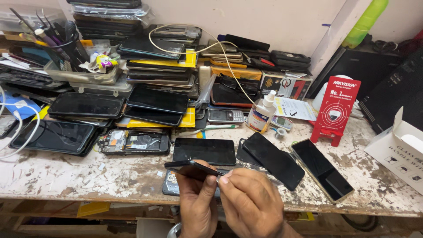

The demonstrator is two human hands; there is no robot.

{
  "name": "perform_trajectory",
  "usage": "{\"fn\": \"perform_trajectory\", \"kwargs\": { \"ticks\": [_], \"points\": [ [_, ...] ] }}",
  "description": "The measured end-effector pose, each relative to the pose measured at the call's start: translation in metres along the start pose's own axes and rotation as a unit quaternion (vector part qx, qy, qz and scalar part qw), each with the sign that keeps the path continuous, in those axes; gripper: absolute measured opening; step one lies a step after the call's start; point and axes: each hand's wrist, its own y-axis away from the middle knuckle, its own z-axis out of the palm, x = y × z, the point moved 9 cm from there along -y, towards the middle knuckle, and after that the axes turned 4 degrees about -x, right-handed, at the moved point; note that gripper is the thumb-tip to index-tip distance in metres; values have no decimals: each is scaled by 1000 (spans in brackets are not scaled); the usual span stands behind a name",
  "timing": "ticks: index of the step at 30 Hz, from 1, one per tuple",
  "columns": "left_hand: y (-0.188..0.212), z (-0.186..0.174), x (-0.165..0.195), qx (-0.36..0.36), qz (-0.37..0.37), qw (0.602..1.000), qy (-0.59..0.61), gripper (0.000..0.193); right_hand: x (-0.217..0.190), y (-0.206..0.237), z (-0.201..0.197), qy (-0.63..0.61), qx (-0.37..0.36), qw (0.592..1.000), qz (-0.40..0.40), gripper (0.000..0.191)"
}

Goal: The person uses a metal prying tool to separate the back cover from a smartphone. They then remove the back cover, expose the internal components, and place the cover on the table. The person continues to handle the phone and its parts.

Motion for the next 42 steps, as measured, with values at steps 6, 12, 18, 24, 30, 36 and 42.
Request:
{"fn": "perform_trajectory", "kwargs": {
  "ticks": [6, 12, 18, 24, 30, 36, 42],
  "points": [
    [-3, -11, -6, 36, 20, 999, -36, 52, 7, -1, 4, -5, 15, 1000, 23, 29],
    [-11, -16, -12, 4, 41, 998, -38, 45, 54, 4, 15, -176, -31, 954, 239, 18],
    [-22, -15, -11, -16, 7, 1000, -20, 49, 57, 5, 14, -177, -57, 954, 237, 19],
    [-21, -9, -6, -51, -1, 998, -44, 47, 53, 4, 8, -229, -22, 952, 203, 20],
    [-17, -4, -10, -70, -4, 996, -55, 50, 60, 3, 11, -254, -32, 942, 216, 19],
    [-14, -13, -14, -49, 2, 991, -128, 57, 62, 6, 12, -229, -11, 939, 257, 18],
    [-12, -23, -14, -11, 107, 968, -225, 79, 35, 0, 14, -151, 18, 975, 162, 21]
  ]
}}
